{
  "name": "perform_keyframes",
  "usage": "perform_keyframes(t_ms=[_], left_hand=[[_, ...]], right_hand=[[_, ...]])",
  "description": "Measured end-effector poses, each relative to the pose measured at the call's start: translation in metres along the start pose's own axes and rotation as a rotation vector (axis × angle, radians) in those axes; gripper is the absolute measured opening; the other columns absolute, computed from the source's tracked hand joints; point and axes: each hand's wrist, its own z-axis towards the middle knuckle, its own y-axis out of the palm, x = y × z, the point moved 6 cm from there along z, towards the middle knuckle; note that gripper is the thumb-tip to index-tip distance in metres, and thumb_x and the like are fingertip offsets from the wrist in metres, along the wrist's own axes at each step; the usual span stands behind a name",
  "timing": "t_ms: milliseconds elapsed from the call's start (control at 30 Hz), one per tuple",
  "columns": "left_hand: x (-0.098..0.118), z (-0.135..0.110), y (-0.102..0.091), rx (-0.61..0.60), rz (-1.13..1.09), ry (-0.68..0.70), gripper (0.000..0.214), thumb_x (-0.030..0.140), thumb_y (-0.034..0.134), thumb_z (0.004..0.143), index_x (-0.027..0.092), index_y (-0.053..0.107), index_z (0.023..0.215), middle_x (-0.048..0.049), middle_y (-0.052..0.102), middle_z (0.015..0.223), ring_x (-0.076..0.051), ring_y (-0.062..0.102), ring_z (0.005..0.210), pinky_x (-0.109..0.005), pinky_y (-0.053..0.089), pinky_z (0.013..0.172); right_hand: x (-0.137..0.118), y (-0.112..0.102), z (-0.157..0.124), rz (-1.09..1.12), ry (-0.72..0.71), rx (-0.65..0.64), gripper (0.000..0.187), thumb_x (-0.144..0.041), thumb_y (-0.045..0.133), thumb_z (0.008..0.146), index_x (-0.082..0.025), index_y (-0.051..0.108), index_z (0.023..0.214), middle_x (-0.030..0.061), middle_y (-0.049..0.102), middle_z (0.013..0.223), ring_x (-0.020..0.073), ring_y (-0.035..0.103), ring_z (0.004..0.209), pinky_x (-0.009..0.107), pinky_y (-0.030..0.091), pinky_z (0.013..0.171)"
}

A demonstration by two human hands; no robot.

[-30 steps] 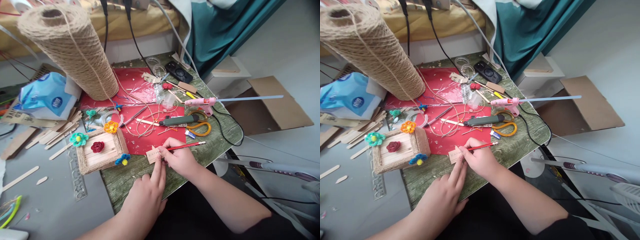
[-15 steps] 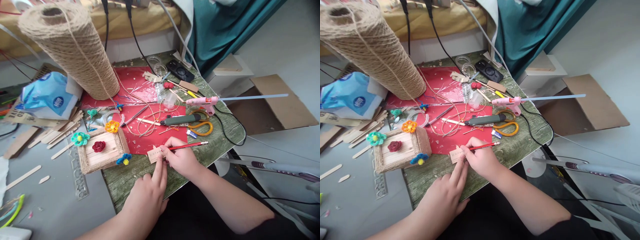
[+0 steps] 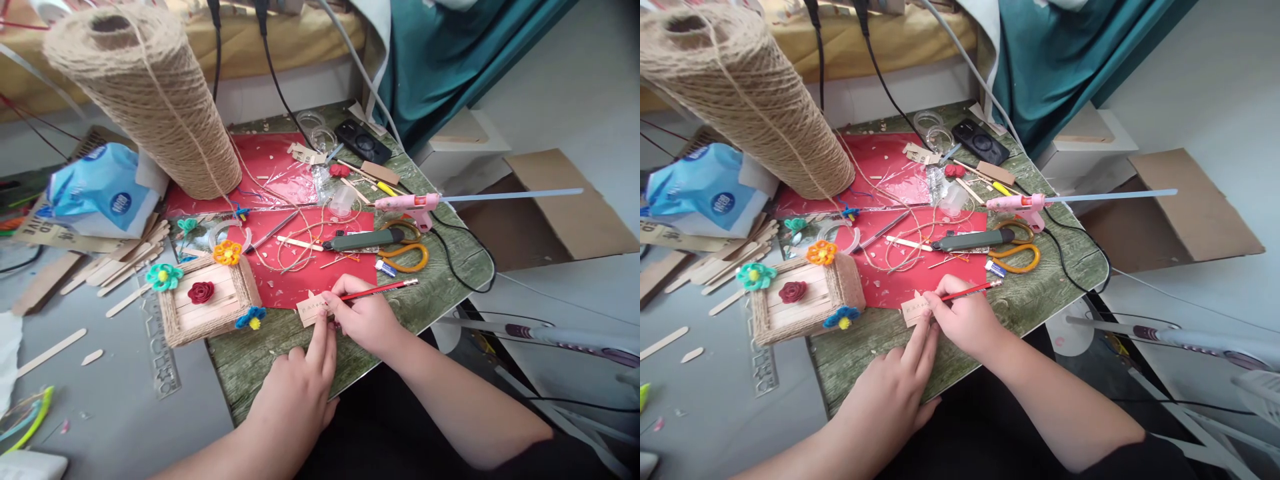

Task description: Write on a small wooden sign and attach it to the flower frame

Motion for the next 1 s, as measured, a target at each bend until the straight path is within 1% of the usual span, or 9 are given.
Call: perform_keyframes(t_ms=[133,433,733,867,933,1000], left_hand=[[-0.0003,-0.0007,-0.0002,0.019,0.006,0.002,0.101,0.061,0.071,0.083,0.006,0.036,0.161,-0.0326,0.014,0.168,-0.024,0.070,0.074,-0.037,0.059,0.055],[0.0009,-0.0005,0.0004,0.028,0.012,0.001,0.102,0.062,0.072,0.082,0.007,0.037,0.161,-0.0321,0.016,0.168,-0.023,0.070,0.074,-0.037,0.060,0.054],[-0.0003,-0.0004,0.0014,0.014,0.007,-0.002,0.103,0.062,0.072,0.082,0.008,0.036,0.161,-0.0318,0.013,0.169,-0.023,0.070,0.074,-0.037,0.059,0.054],[-0.0004,0.0013,0.0008,0.001,0.001,-0.001,0.102,0.060,0.072,0.082,0.007,0.036,0.161,-0.0322,0.014,0.168,-0.024,0.070,0.075,-0.038,0.059,0.055],[-0.0002,0.0016,0.0006,-0.012,-0.002,-0.001,0.100,0.060,0.072,0.083,0.007,0.037,0.161,-0.0318,0.015,0.169,-0.024,0.070,0.075,-0.038,0.059,0.056],[0.0000,0.0012,0.0006,-0.016,-0.003,-0.003,0.100,0.060,0.072,0.083,0.008,0.037,0.161,-0.0310,0.015,0.169,-0.024,0.070,0.076,-0.037,0.059,0.056]], right_hand=[[0.0031,-0.0003,-0.0006,0.050,0.000,-0.005,0.027,-0.040,0.060,0.102,-0.023,0.055,0.081,-0.0015,0.062,0.067,0.0142,0.057,0.057,0.027,0.045,0.055],[0.0014,0.0014,-0.0018,0.021,0.027,-0.012,0.029,-0.045,0.061,0.101,-0.023,0.058,0.083,-0.0014,0.062,0.066,0.0147,0.058,0.056,0.027,0.046,0.055],[0.0002,0.0002,0.0000,0.008,0.011,-0.005,0.027,-0.041,0.060,0.101,-0.023,0.056,0.081,-0.0014,0.062,0.067,0.0141,0.057,0.057,0.026,0.045,0.054],[0.0005,0.0008,-0.0007,-0.011,0.005,0.001,0.028,-0.040,0.059,0.102,-0.023,0.056,0.081,-0.0020,0.060,0.066,0.0141,0.057,0.057,0.027,0.046,0.055],[0.0035,0.0011,-0.0019,0.030,0.014,0.005,0.029,-0.042,0.059,0.102,-0.023,0.055,0.081,-0.0023,0.060,0.065,0.0137,0.057,0.055,0.027,0.047,0.054],[0.0076,0.0012,-0.0036,0.134,0.034,0.004,0.030,-0.046,0.059,0.102,-0.023,0.055,0.083,-0.0032,0.059,0.064,0.0127,0.055,0.050,0.026,0.047,0.050]])
